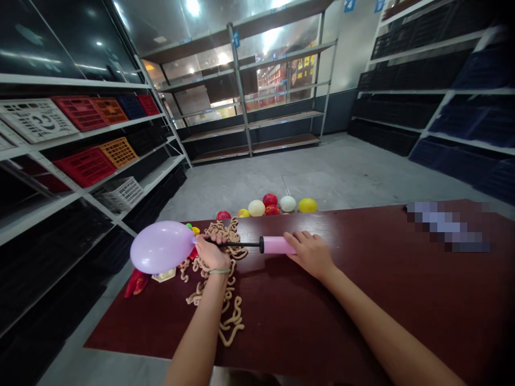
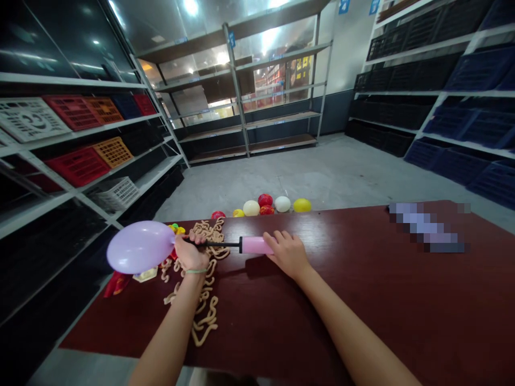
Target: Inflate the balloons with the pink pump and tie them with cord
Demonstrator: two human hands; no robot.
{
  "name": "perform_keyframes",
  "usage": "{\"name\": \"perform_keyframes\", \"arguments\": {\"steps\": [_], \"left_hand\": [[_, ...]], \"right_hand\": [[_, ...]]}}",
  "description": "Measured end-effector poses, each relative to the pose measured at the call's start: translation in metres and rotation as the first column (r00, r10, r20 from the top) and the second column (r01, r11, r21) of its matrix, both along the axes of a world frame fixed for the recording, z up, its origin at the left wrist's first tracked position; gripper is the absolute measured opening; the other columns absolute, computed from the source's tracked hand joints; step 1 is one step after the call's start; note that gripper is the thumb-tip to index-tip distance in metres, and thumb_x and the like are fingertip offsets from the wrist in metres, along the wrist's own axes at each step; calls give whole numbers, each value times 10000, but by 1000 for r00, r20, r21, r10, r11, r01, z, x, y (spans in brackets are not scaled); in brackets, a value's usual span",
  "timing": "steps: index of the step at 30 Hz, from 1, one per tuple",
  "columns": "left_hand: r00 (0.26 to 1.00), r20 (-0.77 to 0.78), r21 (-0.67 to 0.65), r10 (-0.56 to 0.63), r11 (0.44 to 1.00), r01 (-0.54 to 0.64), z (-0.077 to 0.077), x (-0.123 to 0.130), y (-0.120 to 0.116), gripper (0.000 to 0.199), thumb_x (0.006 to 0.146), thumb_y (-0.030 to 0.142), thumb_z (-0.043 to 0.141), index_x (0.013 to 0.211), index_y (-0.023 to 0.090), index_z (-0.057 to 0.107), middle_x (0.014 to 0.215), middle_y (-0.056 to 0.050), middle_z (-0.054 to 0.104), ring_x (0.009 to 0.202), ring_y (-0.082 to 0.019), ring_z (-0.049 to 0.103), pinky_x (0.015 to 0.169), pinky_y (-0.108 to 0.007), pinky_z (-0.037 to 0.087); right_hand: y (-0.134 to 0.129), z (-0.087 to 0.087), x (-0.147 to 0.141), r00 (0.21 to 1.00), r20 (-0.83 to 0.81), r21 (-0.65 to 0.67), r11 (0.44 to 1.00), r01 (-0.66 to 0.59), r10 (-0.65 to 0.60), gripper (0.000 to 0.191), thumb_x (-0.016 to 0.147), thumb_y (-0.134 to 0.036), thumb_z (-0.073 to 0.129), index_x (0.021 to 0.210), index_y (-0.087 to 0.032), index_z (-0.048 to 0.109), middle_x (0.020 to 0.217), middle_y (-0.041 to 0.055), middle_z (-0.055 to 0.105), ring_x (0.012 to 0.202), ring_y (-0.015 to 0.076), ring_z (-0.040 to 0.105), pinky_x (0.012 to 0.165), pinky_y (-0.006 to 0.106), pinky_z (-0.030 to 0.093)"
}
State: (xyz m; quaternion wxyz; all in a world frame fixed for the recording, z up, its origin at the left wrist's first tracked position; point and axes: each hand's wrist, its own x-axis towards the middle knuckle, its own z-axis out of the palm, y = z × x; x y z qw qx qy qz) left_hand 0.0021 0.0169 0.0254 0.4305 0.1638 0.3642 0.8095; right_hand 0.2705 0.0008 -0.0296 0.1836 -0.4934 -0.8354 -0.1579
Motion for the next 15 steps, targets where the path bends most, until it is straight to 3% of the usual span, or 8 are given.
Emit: {"name": "perform_keyframes", "arguments": {"steps": [3, 7, 11, 15], "left_hand": [[994, -2, 18, 108, 994, -108, -1, 23, -4, 164, 874, 295, 444, 788, 237, 317, 567, 80, 314, 442, -89, 308, 470, -232, 267], [999, -33, 26, 37, 999, -36, -7, 50, -10, 211, 882, 343, 492, 758, 228, 366, 532, 81, 363, 403, -87, 341, 438, -238, 281], [999, -45, 25, 4, 1000, -3, -14, 54, -8, 195, 897, 364, 492, 799, 238, 381, 523, 83, 381, 396, -103, 368, 437, -247, 314], [1000, -23, 36, -7, 999, 8, -11, 45, -4, 152, 897, 335, 476, 823, 242, 381, 532, 73, 391, 406, -116, 380, 451, -263, 329]], "right_hand": [[-7, -4, -14, 1000, -20, -34, 999, -1, 0, 449, 901, -431, 554, 1296, -217, 564, 1067, 84, 657, 930, 239, 538, 703, 327, 280], [-18, -9, -33, 997, -72, -82, 996, -34, 29, 473, 897, -438, 555, 1310, -210, 541, 1059, 77, 664, 897, 216, 564, 664, 310, 281], [-18, -11, -36, 996, -82, -82, 995, -52, 46, 470, 903, -453, 550, 1307, -212, 543, 1029, 72, 666, 878, 213, 569, 657, 303, 290], [-10, -7, -23, 998, -45, -37, 998, -42, 40, 474, 899, -419, 572, 1329, -223, 534, 1048, 71, 660, 905, 224, 556, 691, 316, 304]]}}
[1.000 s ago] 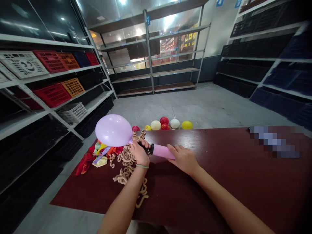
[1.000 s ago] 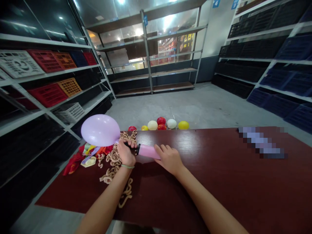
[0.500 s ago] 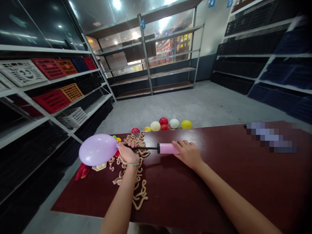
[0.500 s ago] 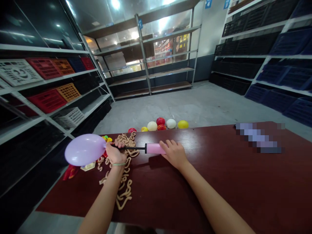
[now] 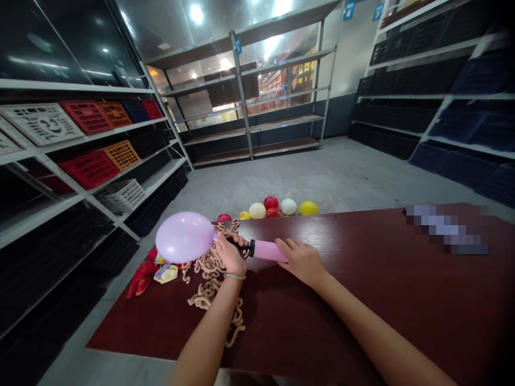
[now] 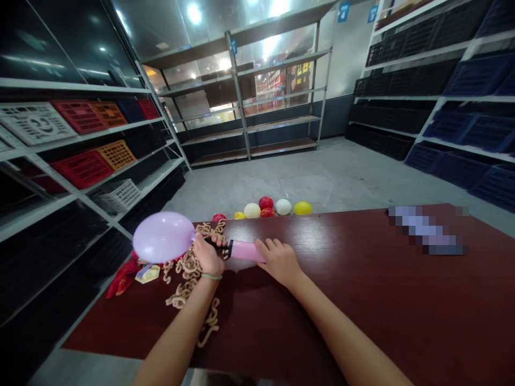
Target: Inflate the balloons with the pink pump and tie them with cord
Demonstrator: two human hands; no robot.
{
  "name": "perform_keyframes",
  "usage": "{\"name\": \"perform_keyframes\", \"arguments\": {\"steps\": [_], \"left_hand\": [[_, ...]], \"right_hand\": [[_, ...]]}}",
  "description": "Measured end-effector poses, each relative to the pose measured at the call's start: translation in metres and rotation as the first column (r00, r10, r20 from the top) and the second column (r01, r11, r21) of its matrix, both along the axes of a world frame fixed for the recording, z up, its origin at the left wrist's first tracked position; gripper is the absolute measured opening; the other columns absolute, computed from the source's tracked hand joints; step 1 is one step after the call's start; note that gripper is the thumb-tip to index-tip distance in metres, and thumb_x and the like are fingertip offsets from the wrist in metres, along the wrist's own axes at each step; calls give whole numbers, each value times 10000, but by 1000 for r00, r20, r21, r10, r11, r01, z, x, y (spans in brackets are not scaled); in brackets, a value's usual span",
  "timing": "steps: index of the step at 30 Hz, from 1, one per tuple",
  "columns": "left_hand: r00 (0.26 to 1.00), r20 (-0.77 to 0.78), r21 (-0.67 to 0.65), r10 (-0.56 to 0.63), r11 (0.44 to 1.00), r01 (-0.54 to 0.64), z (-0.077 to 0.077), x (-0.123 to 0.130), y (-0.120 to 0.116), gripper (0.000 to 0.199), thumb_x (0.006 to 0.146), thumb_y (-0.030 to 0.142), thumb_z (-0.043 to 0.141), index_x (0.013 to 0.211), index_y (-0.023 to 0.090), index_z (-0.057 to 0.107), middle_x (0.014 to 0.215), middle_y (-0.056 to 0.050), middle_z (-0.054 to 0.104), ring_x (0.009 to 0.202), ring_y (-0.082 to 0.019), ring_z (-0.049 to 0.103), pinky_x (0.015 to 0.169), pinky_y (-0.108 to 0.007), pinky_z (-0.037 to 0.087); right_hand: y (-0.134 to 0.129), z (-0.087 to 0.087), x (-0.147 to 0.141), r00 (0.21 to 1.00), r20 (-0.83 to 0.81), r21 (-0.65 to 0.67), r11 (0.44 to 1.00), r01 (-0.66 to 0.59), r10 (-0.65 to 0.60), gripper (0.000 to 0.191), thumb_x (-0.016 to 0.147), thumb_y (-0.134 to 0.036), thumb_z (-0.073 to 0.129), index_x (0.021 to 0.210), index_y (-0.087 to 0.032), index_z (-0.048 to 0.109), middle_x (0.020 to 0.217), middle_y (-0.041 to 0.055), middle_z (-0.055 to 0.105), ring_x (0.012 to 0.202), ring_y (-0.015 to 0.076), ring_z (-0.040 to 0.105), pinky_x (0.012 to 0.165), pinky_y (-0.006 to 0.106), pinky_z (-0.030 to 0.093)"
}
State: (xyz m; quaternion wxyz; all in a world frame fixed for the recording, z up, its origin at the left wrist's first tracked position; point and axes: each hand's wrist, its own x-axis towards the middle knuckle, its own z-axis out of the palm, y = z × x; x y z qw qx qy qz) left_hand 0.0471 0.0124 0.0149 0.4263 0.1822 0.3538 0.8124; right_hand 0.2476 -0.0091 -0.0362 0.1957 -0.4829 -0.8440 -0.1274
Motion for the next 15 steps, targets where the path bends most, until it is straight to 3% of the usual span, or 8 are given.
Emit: {"name": "perform_keyframes", "arguments": {"steps": [8, 15], "left_hand": [[993, 61, -6, 101, 995, -101, 18, -26, 3, 120, 875, 265, 473, 822, 229, 372, 548, 76, 357, 441, -90, 358, 489, -238, 304], [979, 21, 31, 204, 978, -204, 14, -54, 8, 217, 870, 349, 519, 830, 221, 349, 567, 87, 317, 426, -64, 296, 462, -230, 243]], "right_hand": [[12, 14, 33, 987, 48, 78, 986, 148, -152, 448, 863, -276, 629, 1305, -249, 561, 1172, 101, 633, 1000, 263, 523, 747, 351, 302], [0, 8, 9, 993, 50, -78, 990, 113, -110, 468, 872, -366, 585, 1315, -223, 533, 1073, 98, 646, 930, 248, 548, 644, 319, 295]]}}
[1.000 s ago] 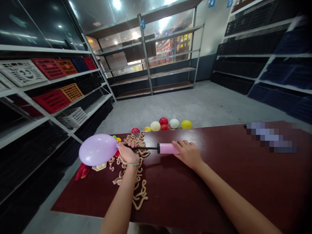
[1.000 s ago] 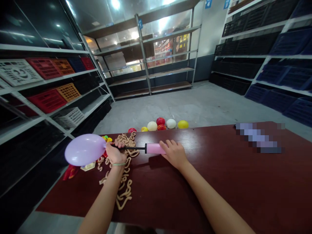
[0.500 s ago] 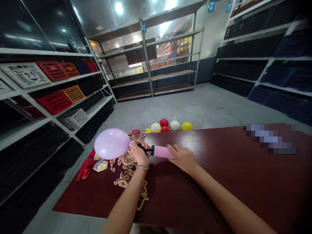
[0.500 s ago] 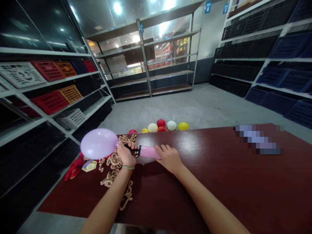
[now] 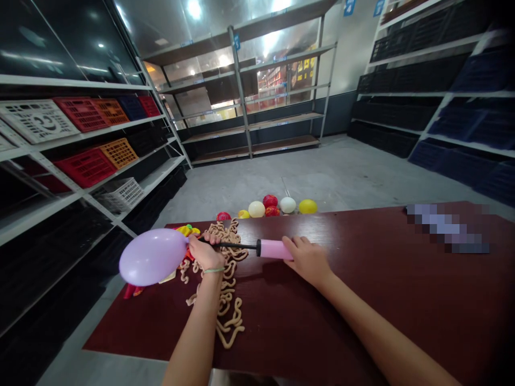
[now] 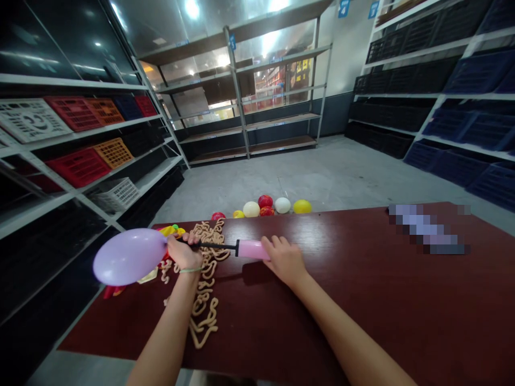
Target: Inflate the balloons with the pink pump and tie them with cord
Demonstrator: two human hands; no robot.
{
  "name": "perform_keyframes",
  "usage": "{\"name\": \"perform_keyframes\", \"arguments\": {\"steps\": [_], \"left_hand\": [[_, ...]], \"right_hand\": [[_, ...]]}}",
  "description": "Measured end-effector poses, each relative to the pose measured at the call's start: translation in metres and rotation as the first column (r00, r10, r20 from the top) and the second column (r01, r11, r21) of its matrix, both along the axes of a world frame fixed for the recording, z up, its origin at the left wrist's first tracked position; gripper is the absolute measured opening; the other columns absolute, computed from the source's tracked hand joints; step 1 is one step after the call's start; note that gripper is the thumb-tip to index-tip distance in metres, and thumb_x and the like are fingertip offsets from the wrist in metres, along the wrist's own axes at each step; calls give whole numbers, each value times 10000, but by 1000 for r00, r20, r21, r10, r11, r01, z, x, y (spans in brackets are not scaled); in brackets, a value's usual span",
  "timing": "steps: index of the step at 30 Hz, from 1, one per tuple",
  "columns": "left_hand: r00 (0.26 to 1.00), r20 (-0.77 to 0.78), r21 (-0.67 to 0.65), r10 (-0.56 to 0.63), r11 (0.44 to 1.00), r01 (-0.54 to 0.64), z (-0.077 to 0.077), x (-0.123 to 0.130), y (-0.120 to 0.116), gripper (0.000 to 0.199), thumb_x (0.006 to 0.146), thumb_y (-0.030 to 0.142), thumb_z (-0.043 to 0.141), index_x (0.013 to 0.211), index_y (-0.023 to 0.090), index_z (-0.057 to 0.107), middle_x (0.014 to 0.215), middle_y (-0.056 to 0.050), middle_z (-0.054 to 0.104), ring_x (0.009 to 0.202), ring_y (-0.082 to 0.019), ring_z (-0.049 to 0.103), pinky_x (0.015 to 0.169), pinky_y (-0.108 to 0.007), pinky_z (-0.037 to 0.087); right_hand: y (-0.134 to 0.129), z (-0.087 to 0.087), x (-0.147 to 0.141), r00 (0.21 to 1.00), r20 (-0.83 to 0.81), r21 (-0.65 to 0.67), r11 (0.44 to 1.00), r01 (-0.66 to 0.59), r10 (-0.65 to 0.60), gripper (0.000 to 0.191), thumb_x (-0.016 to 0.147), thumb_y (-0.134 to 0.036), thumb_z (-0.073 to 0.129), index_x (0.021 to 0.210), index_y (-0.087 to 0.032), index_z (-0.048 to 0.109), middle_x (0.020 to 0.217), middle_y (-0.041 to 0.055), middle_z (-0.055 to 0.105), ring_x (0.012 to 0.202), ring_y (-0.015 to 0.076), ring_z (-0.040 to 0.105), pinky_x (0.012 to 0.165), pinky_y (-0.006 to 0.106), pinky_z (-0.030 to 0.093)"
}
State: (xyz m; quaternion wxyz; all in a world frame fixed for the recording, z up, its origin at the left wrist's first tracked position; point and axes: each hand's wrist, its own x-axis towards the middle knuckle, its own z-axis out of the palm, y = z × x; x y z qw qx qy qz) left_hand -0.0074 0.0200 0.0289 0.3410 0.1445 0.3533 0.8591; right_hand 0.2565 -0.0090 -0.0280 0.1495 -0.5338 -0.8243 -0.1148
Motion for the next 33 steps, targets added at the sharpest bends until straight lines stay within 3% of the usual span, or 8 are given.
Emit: {"name": "perform_keyframes", "arguments": {"steps": [4, 9, 15, 23, 29, 33], "left_hand": [[999, 4, -28, -33, 999, 33, -2, 25, -6, 183, 874, 316, 516, 821, 223, 368, 544, 89, 340, 400, -69, 315, 438, -224, 240], [977, 19, -18, -214, 977, 214, -10, 60, -9, 193, 882, 367, 531, 818, 227, 414, 511, 82, 389, 364, -91, 371, 422, -225, 290], [978, -2, 27, -210, 977, 210, -7, 48, -9, 196, 901, 376, 538, 834, 229, 427, 529, 77, 408, 390, -94, 393, 448, -231, 334], [992, 70, 45, -107, 994, 104, 7, 22, -5, 122, 890, 259, 498, 803, 229, 417, 537, 66, 383, 414, -96, 383, 457, -230, 321], [995, 96, 4, -20, 1000, 20, 6, 25, -6, 189, 883, 307, 525, 769, 221, 402, 534, 75, 368, 392, -75, 351, 428, -212, 272], [994, 15, 14, -111, 994, 111, -2, 50, -13, 231, 901, 353, 508, 748, 217, 400, 521, 74, 391, 381, -79, 369, 417, -214, 292]], "right_hand": [[-11, -4, -21, 999, -43, -51, 998, -28, 26, 516, 866, -375, 578, 1357, -247, 484, 1069, 96, 653, 911, 236, 570, 618, 299, 285], [-13, -8, -25, 996, -82, -69, 997, -27, 21, 483, 869, -348, 580, 1334, -256, 489, 1065, 64, 651, 926, 213, 582, 617, 287, 290], [-3, -5, -7, 999, -21, -3, 999, -45, 45, 480, 878, -338, 589, 1347, -284, 497, 1073, 49, 643, 931, 220, 564, 658, 299, 304], [12, 4, 30, 998, 14, 108, 992, 60, -62, 426, 839, -305, 642, 1254, -229, 582, 1107, 88, 642, 962, 239, 532, 712, 317, 298], [2, -2, 7, 1000, -12, 31, 1000, 8, -8, 397, 849, -356, 583, 1218, -212, 575, 1026, 68, 649, 897, 225, 553, 646, 310, 277], [-11, -5, -16, 996, -87, -15, 1000, -11, 10, 350, 836, -355, 566, 1161, -226, 570, 1000, 44, 650, 879, 208, 575, 621, 307, 286]]}}
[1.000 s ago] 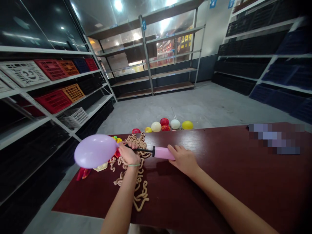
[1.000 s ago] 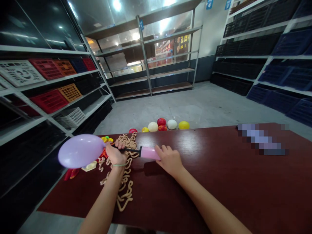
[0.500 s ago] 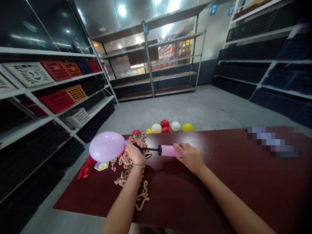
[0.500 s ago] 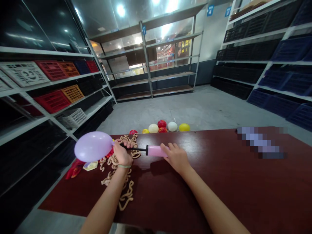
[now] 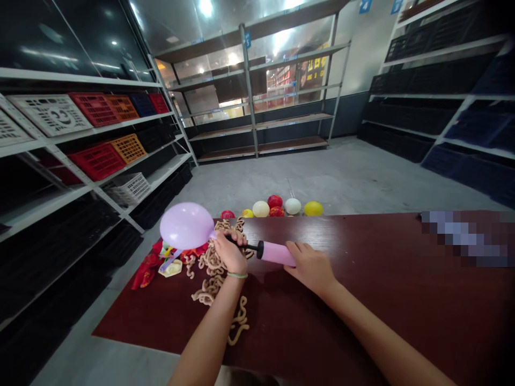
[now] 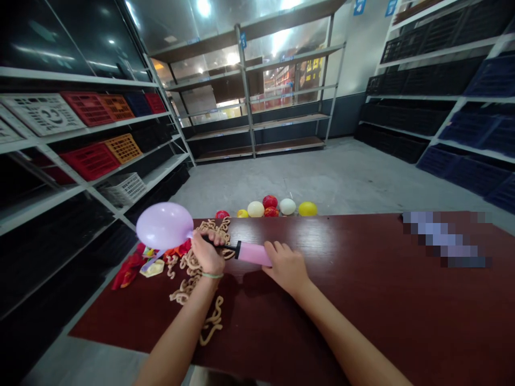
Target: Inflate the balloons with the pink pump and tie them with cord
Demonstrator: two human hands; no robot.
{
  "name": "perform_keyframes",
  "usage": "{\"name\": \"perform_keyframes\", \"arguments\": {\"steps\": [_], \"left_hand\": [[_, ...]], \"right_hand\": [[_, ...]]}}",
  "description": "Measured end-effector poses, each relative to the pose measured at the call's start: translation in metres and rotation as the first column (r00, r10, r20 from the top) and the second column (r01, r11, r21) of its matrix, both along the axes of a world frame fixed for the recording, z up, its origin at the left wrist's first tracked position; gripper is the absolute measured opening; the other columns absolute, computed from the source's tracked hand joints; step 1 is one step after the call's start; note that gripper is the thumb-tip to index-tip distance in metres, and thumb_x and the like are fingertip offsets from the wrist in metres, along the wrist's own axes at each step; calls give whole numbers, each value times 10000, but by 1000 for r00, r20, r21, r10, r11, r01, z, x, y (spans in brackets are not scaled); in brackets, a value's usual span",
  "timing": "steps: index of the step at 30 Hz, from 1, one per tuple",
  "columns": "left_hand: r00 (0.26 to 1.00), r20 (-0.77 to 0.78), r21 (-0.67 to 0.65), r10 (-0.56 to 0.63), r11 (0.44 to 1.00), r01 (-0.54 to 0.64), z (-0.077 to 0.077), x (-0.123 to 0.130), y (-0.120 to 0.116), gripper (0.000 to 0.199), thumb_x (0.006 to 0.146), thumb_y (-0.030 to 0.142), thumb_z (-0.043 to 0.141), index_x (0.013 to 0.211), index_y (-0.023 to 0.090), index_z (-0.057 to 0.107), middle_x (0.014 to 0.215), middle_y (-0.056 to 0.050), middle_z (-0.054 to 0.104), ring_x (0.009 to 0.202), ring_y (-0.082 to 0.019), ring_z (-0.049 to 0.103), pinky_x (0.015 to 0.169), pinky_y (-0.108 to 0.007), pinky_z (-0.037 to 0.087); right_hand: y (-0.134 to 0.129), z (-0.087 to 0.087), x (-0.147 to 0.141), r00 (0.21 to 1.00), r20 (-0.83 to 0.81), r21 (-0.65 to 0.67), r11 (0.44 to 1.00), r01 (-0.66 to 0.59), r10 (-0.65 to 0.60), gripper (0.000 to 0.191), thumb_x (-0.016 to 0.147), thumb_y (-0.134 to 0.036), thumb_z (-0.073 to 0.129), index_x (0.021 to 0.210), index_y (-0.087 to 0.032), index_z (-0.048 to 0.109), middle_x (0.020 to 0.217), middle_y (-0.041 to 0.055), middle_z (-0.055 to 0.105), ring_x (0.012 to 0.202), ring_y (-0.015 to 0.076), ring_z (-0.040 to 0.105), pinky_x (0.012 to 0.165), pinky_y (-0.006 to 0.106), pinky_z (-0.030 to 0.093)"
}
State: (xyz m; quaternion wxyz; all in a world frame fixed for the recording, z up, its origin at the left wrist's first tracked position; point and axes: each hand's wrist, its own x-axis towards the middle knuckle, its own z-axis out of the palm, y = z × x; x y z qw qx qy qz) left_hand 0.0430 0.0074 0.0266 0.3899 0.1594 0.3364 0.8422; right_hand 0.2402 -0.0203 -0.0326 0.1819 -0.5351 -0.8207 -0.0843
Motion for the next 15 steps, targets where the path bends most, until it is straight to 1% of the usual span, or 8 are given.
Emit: {"name": "perform_keyframes", "arguments": {"steps": [3, 5, 7, 11, 15], "left_hand": [[997, -24, -6, -78, 997, 78, -7, 15, -2, 239, 897, 379, 533, 768, 219, 412, 516, 74, 414, 364, -84, 384, 409, -218, 310], [994, -17, -11, -104, 995, 104, -10, 18, -1, 240, 889, 391, 551, 783, 223, 416, 513, 76, 422, 360, -91, 397, 408, -218, 325], [993, -17, -13, -118, 993, 118, -9, 15, 0, 236, 886, 393, 552, 791, 227, 414, 516, 76, 428, 364, -97, 410, 414, -221, 342], [996, -39, 23, -82, 996, 83, 0, 2, 1, 190, 901, 361, 503, 804, 225, 411, 538, 69, 437, 387, -101, 416, 442, -236, 367], [1000, -14, 29, -20, 999, 20, 12, -16, 1, 162, 891, 320, 493, 803, 218, 403, 532, 71, 399, 405, -94, 390, 454, -233, 342]], "right_hand": [[-5, -1, -10, 1000, -22, -22, 1000, -9, 9, 312, 837, -348, 555, 1124, -227, 573, 968, 41, 652, 860, 200, 586, 609, 309, 297], [-3, -1, -10, 1000, -12, -15, 1000, -21, 21, 333, 839, -343, 556, 1151, -225, 569, 972, 43, 653, 857, 200, 587, 610, 310, 307], [1, 0, -4, 1000, 11, 10, 1000, -29, 29, 367, 841, -340, 565, 1189, -225, 566, 976, 44, 653, 858, 202, 583, 617, 309, 314], [11, 4, 20, 997, 77, 97, 995, -18, 10, 412, 851, -333, 585, 1250, -237, 566, 1018, 63, 656, 889, 217, 563, 651, 302, 316], [19, 12, 43, 994, 98, 152, 988, 40, -55, 412, 843, -318, 620, 1247, -245, 587, 1070, 78, 655, 937, 231, 543, 684, 305, 312]]}}
